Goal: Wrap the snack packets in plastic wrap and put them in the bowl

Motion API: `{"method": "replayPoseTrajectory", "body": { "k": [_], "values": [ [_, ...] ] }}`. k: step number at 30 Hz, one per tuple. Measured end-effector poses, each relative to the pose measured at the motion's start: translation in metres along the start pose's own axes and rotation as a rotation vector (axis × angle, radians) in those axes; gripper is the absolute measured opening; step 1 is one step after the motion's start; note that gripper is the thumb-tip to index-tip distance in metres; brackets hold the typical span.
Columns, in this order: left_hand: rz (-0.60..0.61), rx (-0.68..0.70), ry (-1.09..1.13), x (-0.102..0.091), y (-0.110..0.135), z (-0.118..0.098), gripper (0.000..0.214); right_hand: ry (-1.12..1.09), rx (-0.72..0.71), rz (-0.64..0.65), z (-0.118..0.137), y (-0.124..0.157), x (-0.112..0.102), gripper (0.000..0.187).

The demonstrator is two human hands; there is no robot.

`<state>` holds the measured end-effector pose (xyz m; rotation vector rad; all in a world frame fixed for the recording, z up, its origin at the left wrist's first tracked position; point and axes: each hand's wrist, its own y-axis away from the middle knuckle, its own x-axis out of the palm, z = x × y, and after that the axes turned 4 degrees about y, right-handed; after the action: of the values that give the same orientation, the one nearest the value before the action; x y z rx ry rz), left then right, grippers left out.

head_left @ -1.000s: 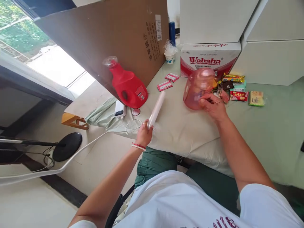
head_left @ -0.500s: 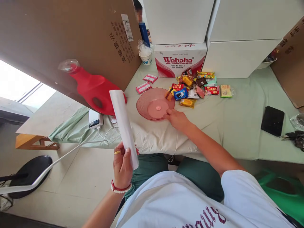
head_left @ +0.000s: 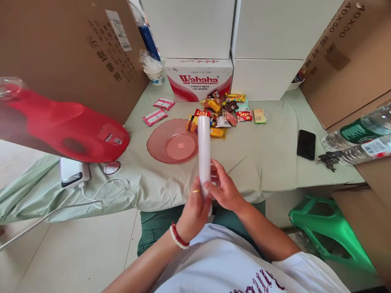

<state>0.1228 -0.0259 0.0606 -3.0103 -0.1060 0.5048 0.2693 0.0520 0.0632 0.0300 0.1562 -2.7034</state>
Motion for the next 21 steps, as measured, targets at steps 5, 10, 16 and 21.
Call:
{"method": "replayPoseTrajectory", "body": {
  "k": [5, 10, 16, 21],
  "values": [
    [0.352, 0.164, -0.215, 0.014, -0.003, 0.000, 0.050, 0.301, 0.230, -0.456, -0.025, 0.008, -0.080, 0.061],
    [0.348, 0.027, -0.238, -0.031, 0.001, 0.010, 0.033, 0.962, 0.385, -0.826, -0.011, 0.005, -0.222, 0.063],
    [0.292, -0.095, -0.233, -0.068, 0.022, 0.034, 0.032, 1.347, 0.754, -0.892, 0.020, 0.008, -0.314, 0.054],
    [0.261, -0.127, -0.196, -0.070, 0.033, 0.036, 0.031, 1.325, 0.891, -0.946, -0.002, 0.002, -0.356, 0.050]
  ]
}}
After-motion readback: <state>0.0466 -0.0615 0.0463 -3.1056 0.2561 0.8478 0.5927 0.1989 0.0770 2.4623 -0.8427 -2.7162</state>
